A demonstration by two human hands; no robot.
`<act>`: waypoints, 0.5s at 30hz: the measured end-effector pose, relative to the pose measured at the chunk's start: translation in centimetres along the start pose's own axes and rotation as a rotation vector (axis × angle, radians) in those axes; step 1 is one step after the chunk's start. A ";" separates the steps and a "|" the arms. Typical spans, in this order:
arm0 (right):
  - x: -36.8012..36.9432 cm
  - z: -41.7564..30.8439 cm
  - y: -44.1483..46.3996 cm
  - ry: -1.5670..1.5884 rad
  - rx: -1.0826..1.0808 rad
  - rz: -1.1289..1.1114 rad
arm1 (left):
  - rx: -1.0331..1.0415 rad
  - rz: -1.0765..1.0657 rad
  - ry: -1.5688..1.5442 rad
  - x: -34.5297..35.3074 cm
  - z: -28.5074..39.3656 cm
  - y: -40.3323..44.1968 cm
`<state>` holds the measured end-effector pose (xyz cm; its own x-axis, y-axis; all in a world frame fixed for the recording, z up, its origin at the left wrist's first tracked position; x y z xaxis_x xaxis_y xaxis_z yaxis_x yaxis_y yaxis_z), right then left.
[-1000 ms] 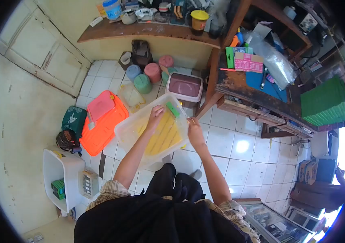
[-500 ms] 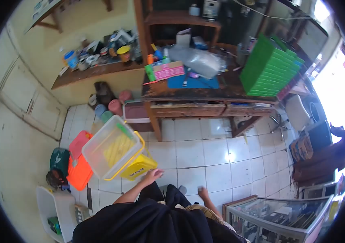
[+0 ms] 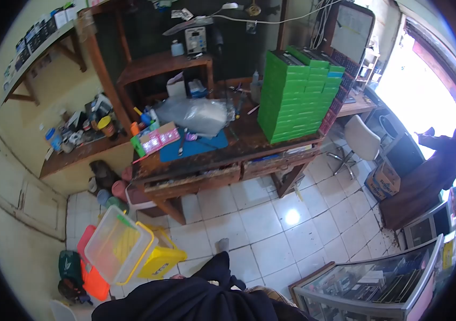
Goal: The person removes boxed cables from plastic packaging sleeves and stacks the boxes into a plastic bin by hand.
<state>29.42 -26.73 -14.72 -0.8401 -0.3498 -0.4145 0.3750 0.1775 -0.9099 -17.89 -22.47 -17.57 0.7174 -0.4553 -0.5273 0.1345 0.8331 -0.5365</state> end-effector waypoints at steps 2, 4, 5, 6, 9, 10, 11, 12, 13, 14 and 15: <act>-1.2 -4.4 0.6 0.071 -0.147 0.050 | 0.182 0.059 -0.114 -1.1 5.3 5.3; -3.9 -10.3 0.6 0.124 -0.381 0.152 | 0.465 0.117 -0.197 -4.5 15.5 9.2; -6.5 -14.4 -1.6 0.037 -0.676 0.364 | 0.583 0.117 -0.161 -6.6 22.0 10.5; -9.0 -18.6 -2.7 0.092 -0.784 0.433 | 0.719 0.105 -0.155 -8.6 28.0 11.5; -19.4 -31.0 -13.9 0.300 -1.131 0.567 | 1.120 0.064 -0.212 -14.0 43.3 15.1; -22.9 -34.1 -17.1 0.348 -1.311 0.684 | 1.282 0.090 -0.242 -16.7 49.0 14.6; -26.9 -36.8 -21.6 0.315 -1.475 0.818 | 1.412 0.091 -0.261 -18.7 53.1 15.9; -29.6 -39.0 -25.3 0.428 -1.501 0.850 | 1.475 0.135 -0.363 -20.6 57.4 16.4; -32.3 -40.7 -30.4 0.393 -1.589 1.061 | 1.531 0.177 -0.463 -22.5 61.2 16.9; -34.6 -42.1 -33.4 0.391 -1.603 1.160 | 1.500 0.223 -0.541 -24.0 64.4 17.7; -36.8 -43.3 -35.5 0.386 -1.614 1.263 | 1.469 0.269 -0.621 -25.4 67.3 18.7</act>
Point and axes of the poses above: each hand's wrist, its own y-axis towards the middle knuckle, its own x-axis out of the palm, z = x × y, the point moved 1 cm from there along y, towards the middle knuckle, and after that the axes turned 14 degrees about x, right-handed, at the moved point
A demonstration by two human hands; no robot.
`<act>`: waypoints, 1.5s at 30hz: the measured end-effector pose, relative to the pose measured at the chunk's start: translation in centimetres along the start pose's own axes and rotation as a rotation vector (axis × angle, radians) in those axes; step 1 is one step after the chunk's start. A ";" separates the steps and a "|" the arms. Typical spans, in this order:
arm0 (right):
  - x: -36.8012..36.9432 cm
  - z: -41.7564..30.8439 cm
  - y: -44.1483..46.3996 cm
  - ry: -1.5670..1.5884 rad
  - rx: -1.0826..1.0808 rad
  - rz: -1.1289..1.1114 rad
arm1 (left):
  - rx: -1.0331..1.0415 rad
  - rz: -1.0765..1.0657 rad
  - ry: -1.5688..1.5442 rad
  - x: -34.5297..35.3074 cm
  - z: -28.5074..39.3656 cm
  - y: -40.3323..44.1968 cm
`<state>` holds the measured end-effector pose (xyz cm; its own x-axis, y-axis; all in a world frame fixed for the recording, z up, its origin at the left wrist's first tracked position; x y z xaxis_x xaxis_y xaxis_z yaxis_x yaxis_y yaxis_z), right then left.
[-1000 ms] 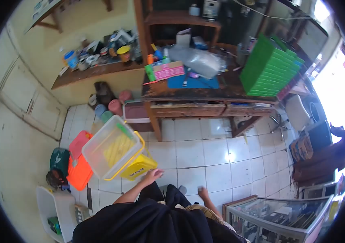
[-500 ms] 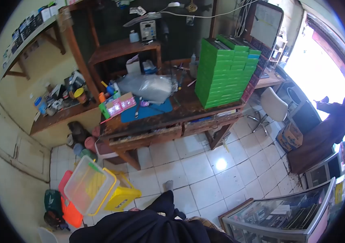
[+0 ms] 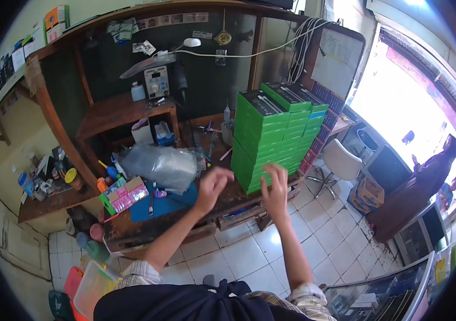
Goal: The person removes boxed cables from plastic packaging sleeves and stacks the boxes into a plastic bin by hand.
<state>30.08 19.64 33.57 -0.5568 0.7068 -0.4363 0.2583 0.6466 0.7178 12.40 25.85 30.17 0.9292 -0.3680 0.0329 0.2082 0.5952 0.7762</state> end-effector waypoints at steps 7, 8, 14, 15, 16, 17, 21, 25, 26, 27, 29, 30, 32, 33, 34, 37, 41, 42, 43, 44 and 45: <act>1.9 -0.1 11.0 -0.239 -0.083 0.139 | 0.155 0.225 0.153 1.1 -7.5 15.1; 2.4 0.1 11.6 -0.285 -0.082 0.161 | 0.173 0.223 0.167 1.3 -9.1 16.3; 3.3 1.3 12.3 -0.261 -0.054 0.201 | 0.009 0.182 0.099 1.9 -13.0 19.4; 3.3 1.5 12.4 -0.251 -0.088 0.202 | 0.008 0.189 0.112 1.9 -12.6 19.5; 3.4 1.7 12.5 -0.240 -0.124 0.198 | 0.044 0.200 0.115 1.8 -12.2 19.5; 3.5 1.8 12.6 -0.225 -0.128 0.185 | 0.080 0.212 0.119 1.6 -11.8 19.3; 3.0 1.9 12.7 -0.086 -0.231 0.180 | 0.195 0.249 0.150 1.3 -7.4 19.5; 3.2 1.0 11.8 0.035 -0.344 0.143 | 0.148 0.424 -0.064 0.8 -3.8 16.8; 3.5 0.6 11.2 0.074 -0.382 0.117 | 0.117 0.498 -0.080 0.3 -3.1 15.5; 3.8 0.3 10.6 0.080 -0.435 0.065 | 0.090 0.573 -0.108 -0.1 -2.1 14.2; 5.0 -0.9 9.4 0.198 -0.413 -0.032 | 0.063 0.671 -0.040 -1.9 -0.4 11.0; 5.6 -1.4 8.7 0.274 -0.380 -0.095 | 0.039 0.732 -0.011 -2.9 0.5 9.4; 7.2 -2.6 7.9 0.322 -0.382 -0.196 | 0.090 0.810 0.094 -5.1 1.3 5.7; 8.6 -3.1 7.3 0.414 -0.326 -0.315 | 0.048 0.840 0.181 -6.1 1.9 3.8; 10.1 -3.5 6.6 0.501 -0.271 -0.431 | 0.010 0.869 0.264 -7.0 2.6 1.9; 15.1 -4.0 3.0 0.505 -0.291 -0.696 | -0.143 0.986 0.328 -9.4 3.0 -4.5; 19.5 -4.9 -3.2 0.418 -0.431 -0.890 | -0.220 1.207 0.389 -12.3 0.8 -13.0; 20.7 -5.1 -4.7 0.359 -0.463 -0.955 | -0.198 1.226 0.391 -13.3 -0.1 -14.6; 21.8 -5.4 -5.7 0.386 -0.446 -1.004 | -0.195 1.239 0.386 -14.2 -0.3 -15.6; 22.9 -5.8 -6.6 0.382 -0.456 -1.015 | -0.232 1.244 0.467 -15.0 -0.4 -16.6; 23.8 -6.4 -7.4 0.350 -0.449 -1.041 | -0.270 1.249 0.549 -15.7 -0.2 -17.4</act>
Point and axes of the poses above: each hand's wrist, its own y-axis towards the middle knuckle, its own x-axis out of the palm, z = x × y, the point moved 1 cm from there along y, towards the middle knuckle, and after that the axes turned 14 degrees about x, right-handed, at the moved point
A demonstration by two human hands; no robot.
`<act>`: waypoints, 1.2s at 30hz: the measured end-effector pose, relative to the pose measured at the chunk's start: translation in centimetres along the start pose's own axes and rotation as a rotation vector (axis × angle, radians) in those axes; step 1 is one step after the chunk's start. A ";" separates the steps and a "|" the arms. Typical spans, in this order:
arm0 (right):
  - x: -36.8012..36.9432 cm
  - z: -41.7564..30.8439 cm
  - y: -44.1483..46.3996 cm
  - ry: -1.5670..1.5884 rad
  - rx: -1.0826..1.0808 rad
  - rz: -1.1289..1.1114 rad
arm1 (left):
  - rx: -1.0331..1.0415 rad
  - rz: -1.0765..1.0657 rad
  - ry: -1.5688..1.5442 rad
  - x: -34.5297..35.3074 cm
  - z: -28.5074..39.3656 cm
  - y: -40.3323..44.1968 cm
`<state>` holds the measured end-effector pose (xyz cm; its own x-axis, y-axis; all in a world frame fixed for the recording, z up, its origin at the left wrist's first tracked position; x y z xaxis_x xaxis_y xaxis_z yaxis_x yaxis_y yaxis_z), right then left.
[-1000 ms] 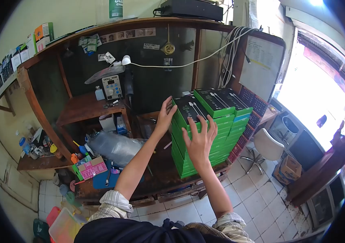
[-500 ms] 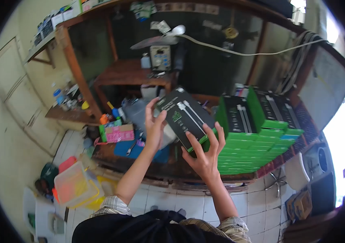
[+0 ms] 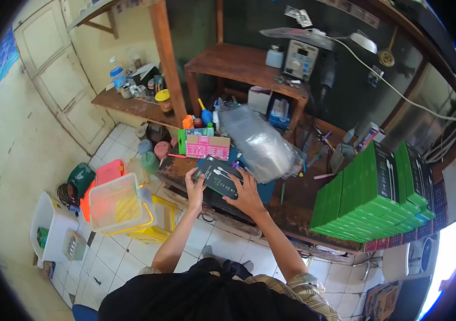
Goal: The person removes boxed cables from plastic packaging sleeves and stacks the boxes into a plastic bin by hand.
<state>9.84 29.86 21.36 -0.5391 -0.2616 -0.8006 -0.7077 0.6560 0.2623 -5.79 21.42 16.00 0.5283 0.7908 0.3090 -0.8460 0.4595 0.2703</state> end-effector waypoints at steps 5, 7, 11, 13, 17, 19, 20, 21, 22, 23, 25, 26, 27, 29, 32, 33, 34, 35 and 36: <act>4.8 -0.1 3.7 -0.040 -0.051 -0.047 | 0.263 -0.029 0.399 -3.8 -2.5 2.9; 6.0 0.0 4.7 -0.010 -0.061 -0.079 | 0.270 -0.037 0.388 -4.6 -2.4 3.3; 7.2 -0.2 5.1 -0.051 -0.029 -0.047 | 0.413 -0.216 0.719 -5.2 -2.4 3.1; 6.6 -0.6 5.2 -0.061 -0.052 -0.022 | 0.442 -0.219 0.733 -5.0 -2.2 2.9; 4.4 1.7 6.6 -0.009 0.009 0.151 | 0.513 -0.195 0.765 -3.6 0.2 4.1; 2.8 3.9 7.1 0.005 0.125 0.293 | 0.546 -0.196 0.715 -2.0 1.2 4.9; 2.5 5.4 7.1 0.005 0.122 0.294 | 0.573 -0.208 0.665 -1.0 1.5 5.2; 2.6 7.3 6.9 -0.047 0.170 0.341 | 0.574 -0.206 0.665 0.1 1.7 5.4; 2.7 8.7 6.7 -0.098 0.218 0.387 | 0.627 -0.257 0.663 1.4 1.8 5.4; 3.2 9.9 6.4 -0.096 0.214 0.385 | 0.680 -0.306 0.662 2.7 1.8 5.4; 3.4 11.2 5.8 -0.148 0.330 0.330 | 0.722 -0.404 0.681 5.6 0.5 5.0; 3.6 11.6 5.4 -0.133 0.284 0.360 | 0.701 -0.471 0.734 7.1 -0.1 4.6; 3.5 11.8 5.3 -0.126 0.287 0.356 | 0.674 -0.543 0.788 8.3 -0.9 3.9; 3.3 12.5 5.4 -0.096 0.378 0.268 | 0.641 -0.614 0.848 10.6 -2.6 2.9; 2.2 12.8 5.4 -0.086 0.362 0.281 | 0.573 -0.709 0.960 12.4 -4.4 1.0; 1.9 12.7 5.8 -0.087 0.357 0.269 | 0.552 -0.732 1.023 12.9 -4.6 1.0; 1.6 12.3 5.9 -0.110 0.329 0.343 | 0.570 -0.716 1.031 13.1 -4.6 0.7; 1.3 12.2 5.9 -0.109 0.333 0.335 | 0.562 -0.718 1.033 13.4 -4.8 0.4; 0.9 12.0 5.9 -0.102 0.324 0.357 | 0.538 -0.675 0.995 13.6 -4.7 0.3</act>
Point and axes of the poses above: each hand's wrist, its own y-axis towards the middle knuckle, its own x-axis out of the palm, z = x × y, the point moved 1 cm from there along y, towards the middle knuckle, and after that the axes turned 14 degrees about x, right-handed, at the moved point
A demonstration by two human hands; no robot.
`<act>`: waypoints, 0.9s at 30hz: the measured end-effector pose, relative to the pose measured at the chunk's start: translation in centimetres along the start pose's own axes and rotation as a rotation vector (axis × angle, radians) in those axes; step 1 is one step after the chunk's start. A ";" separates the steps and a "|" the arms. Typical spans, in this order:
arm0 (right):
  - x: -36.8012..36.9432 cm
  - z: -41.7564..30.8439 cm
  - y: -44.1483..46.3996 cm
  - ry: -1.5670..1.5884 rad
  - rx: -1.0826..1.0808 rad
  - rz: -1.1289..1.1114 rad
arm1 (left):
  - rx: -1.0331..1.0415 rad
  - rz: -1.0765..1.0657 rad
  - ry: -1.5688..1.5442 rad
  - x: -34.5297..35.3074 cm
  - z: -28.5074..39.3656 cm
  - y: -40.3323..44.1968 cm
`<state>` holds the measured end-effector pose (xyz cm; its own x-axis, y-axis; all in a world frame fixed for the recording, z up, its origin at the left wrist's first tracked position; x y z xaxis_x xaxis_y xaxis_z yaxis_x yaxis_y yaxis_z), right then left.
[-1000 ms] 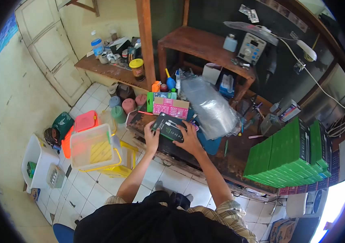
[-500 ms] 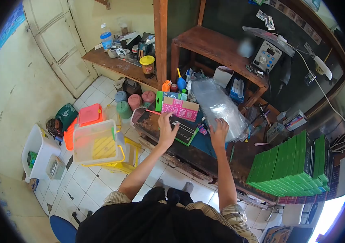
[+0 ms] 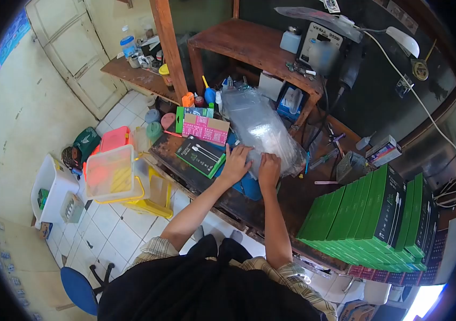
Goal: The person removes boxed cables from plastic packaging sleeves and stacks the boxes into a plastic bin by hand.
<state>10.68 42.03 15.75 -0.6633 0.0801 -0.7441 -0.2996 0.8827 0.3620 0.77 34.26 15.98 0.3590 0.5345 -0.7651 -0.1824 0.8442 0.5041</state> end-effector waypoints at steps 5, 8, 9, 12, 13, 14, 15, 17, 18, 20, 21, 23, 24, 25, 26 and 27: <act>-3.9 -3.6 0.7 0.204 -0.076 0.089 | -0.335 0.218 -0.717 -0.9 -0.4 1.5; -5.5 -6.0 0.3 0.303 -0.131 0.046 | -0.725 0.310 -1.443 -5.7 0.8 3.1; -5.5 -6.7 0.0 0.357 -0.181 -0.002 | -0.719 0.312 -1.444 -6.5 0.7 3.1; -5.7 -8.9 -0.7 0.385 -0.315 -0.084 | -0.490 0.483 -1.339 -9.2 -0.7 2.7; -5.6 -9.7 -1.1 0.360 -0.375 -0.109 | -0.492 0.504 -1.327 -9.7 -1.2 1.9; -5.2 -9.9 -1.5 0.376 -0.373 -0.152 | -0.487 0.600 -1.324 -10.2 -1.6 1.1; -5.0 -10.6 -2.0 0.387 -0.383 -0.155 | -0.477 0.689 -1.318 -11.1 -1.6 0.3; -4.7 -11.8 -2.8 0.520 -0.249 -0.080 | -0.399 0.736 -1.327 -11.3 -3.2 -1.5; -3.4 -11.3 -3.0 0.502 -0.205 -0.049 | -0.435 0.848 -1.326 -12.1 -2.8 -2.3; -1.1 -11.6 -3.5 0.844 0.060 -0.278 | -0.467 0.974 -1.311 -13.3 -3.0 -3.7; -0.5 -12.0 -3.9 1.148 0.358 -0.519 | -0.468 1.035 -1.323 -13.5 -3.1 -4.5; -0.1 -12.3 -4.1 1.225 0.456 -0.723 | -0.483 1.094 -1.331 -13.8 -3.4 -5.8; 0.0 -12.6 -4.2 1.353 0.542 -0.884 | -0.438 1.135 -1.348 -13.9 -3.6 -6.2; 0.2 -13.0 -4.1 1.478 0.625 -1.047 | -0.388 1.177 -1.365 -13.9 -3.9 -6.5; 0.6 -13.1 -3.9 1.397 0.635 -1.060 | -0.398 1.179 -1.373 -13.9 -4.2 -6.8; 1.3 -13.2 -3.7 1.394 0.636 -1.066 | -0.401 1.185 -1.369 -13.6 -4.4 -7.4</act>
<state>1.92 32.78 20.84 -0.5029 -0.6507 0.5689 -0.8632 0.3441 -0.3695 -6.81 20.87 20.89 0.2589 0.5504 0.7937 -0.9656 0.1679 0.1985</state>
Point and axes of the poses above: each hand's wrist, its own y-axis towards the middle knuckle, its own x-axis out of the palm, z = x × y, the point moved 1 cm from there along y, towards the middle knuckle, and after that the axes turned 14 degrees about x, right-handed, at the moved point
